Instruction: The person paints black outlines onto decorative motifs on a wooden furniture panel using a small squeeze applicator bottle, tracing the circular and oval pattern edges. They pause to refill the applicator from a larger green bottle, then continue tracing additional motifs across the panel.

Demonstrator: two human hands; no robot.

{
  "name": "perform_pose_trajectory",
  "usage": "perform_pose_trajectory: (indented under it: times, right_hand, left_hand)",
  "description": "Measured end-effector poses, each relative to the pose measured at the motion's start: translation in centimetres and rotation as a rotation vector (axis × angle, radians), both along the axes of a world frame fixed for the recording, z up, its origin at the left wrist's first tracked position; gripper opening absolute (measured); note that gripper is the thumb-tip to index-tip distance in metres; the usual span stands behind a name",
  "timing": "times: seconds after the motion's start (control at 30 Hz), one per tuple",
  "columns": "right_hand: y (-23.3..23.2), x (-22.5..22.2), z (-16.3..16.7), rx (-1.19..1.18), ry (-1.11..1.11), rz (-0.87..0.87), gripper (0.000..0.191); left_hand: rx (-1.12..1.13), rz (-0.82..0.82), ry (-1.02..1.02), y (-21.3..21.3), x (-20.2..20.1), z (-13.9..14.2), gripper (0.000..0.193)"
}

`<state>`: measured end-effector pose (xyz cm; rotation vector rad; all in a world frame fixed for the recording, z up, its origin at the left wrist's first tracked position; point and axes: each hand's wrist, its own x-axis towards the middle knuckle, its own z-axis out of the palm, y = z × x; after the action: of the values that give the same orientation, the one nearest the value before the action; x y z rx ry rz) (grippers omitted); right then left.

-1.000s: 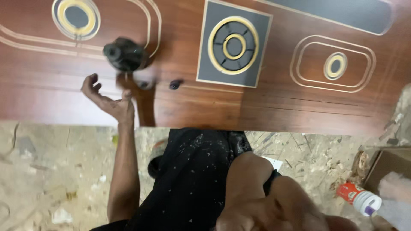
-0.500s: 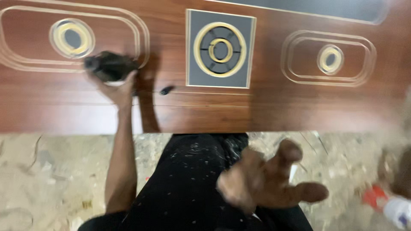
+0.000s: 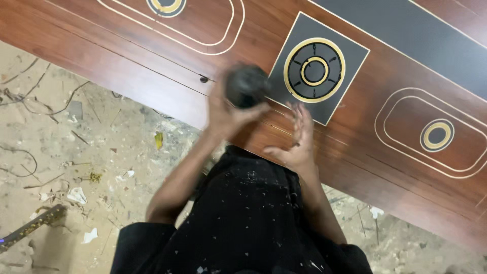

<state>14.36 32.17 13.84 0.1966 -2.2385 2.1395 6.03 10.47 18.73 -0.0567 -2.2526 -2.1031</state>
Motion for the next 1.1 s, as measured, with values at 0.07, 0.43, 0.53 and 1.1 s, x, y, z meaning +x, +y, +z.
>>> perform_pose_trajectory:
  times: [0.07, 0.43, 0.53, 1.1]
  right_hand:
    - [-0.4, -0.7, -0.6, -0.016, 0.141, 0.056, 0.128]
    - [9.6, 11.3, -8.5, 0.423, -0.05, -0.258, 0.12]
    - [10.5, 13.3, -9.0, 0.304, -0.11, -0.337, 0.122]
    - [7.3, 11.9, -2.9, 0.142, -0.03, -0.4, 0.11]
  left_hand:
    - [0.015, -0.156, -0.055, 2.7, 2.3, 0.8, 0.09]
    - [-0.37, 0.128, -0.227, -1.9, 5.4, -11.7, 0.043]
    - [-0.526, 0.104, -0.12, -3.3, 3.1, -15.4, 0.066]
    - [-0.368, -0.006, 0.172, 2.4, 0.4, -8.2, 0.01]
